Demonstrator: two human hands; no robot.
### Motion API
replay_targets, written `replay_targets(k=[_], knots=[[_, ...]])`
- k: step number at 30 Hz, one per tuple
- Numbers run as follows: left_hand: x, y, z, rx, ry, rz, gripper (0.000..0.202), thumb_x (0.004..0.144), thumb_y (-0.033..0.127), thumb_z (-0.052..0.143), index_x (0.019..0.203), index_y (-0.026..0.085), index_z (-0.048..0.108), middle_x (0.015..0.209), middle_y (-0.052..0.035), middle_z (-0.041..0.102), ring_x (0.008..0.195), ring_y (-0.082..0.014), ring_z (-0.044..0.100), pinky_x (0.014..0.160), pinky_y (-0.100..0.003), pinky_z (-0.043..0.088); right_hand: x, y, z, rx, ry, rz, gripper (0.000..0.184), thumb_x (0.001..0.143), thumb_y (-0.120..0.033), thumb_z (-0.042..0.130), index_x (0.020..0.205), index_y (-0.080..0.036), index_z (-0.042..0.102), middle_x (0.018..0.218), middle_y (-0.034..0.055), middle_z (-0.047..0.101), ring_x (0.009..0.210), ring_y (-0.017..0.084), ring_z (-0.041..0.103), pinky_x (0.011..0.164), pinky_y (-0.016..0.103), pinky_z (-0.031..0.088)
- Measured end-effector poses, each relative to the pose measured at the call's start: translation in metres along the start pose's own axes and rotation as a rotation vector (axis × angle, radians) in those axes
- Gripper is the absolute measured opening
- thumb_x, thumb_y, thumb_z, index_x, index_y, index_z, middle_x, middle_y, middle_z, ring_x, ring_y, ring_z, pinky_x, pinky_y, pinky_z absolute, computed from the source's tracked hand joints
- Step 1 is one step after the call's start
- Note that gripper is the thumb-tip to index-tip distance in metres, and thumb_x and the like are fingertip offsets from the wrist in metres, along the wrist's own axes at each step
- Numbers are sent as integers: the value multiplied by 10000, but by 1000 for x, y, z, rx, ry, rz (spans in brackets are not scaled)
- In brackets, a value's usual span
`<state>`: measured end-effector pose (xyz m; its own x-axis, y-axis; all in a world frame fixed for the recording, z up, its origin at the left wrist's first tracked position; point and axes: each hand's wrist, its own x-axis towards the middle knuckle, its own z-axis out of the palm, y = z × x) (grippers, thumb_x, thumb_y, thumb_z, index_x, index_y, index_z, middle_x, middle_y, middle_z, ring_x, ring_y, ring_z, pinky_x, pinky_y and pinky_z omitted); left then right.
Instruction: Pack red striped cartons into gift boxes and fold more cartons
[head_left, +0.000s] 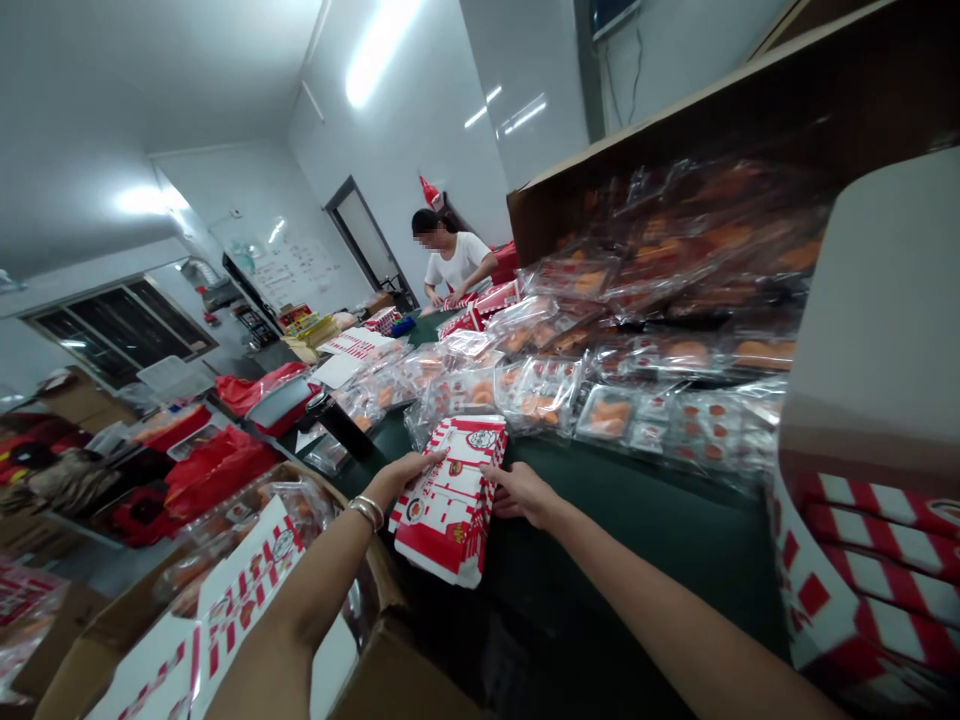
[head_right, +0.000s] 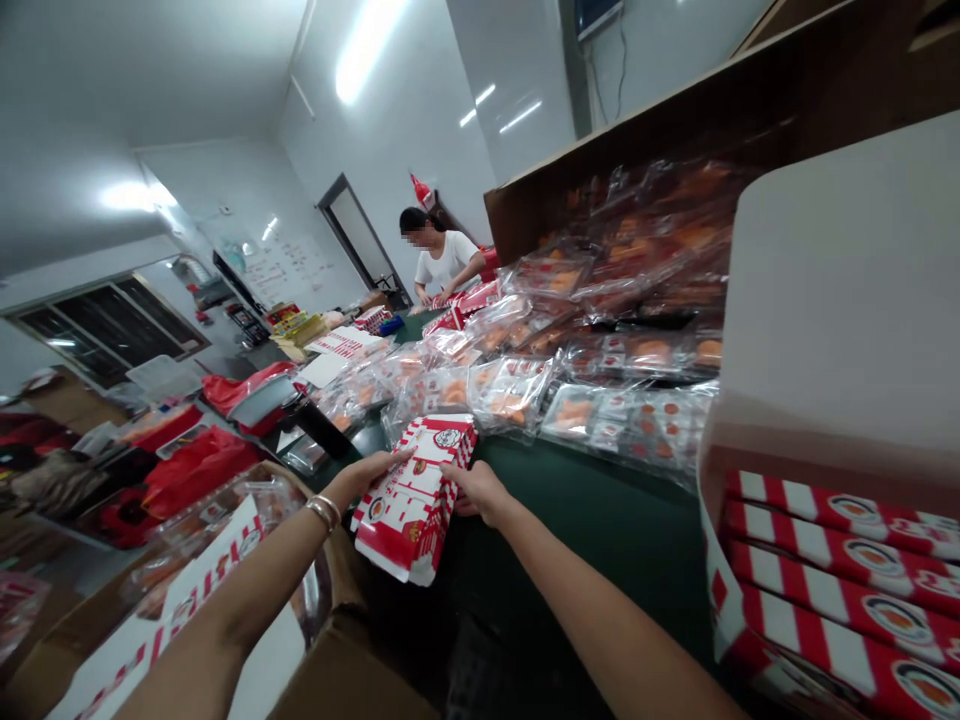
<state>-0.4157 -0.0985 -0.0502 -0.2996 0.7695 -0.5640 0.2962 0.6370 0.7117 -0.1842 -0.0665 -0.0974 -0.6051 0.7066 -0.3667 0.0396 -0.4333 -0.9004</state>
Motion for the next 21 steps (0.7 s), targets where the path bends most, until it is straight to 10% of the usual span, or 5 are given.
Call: replay_targets(k=[10,17,21], knots=[[-24,6,20,-222,-206,-130,506,736,480,681,1017,62,638,830,-146,739,749,-267,714,782,-386,572,-16,10,-24,12,5,59,207,921,-320,584,927,-114,599,736,-17,604,570,85,576,541,230,523],[-58,25,45,-83,-163,91,536,753,452,613,1100,45,574,883,-163,726,865,-298,705,836,-436,554,-27,10,-37,96,-48,31,175,923,-279,582,883,-110,601,705,-25,601,548,80,574,526,220,518],[-81,67,27,104,25,290,587,705,298,674,1236,140,478,962,-108,715,867,-287,694,791,-422,560,-32,12,-35,147,-75,8,154,908,-261,604,912,-107,609,743,-11,619,597,96,603,548,233,532]])
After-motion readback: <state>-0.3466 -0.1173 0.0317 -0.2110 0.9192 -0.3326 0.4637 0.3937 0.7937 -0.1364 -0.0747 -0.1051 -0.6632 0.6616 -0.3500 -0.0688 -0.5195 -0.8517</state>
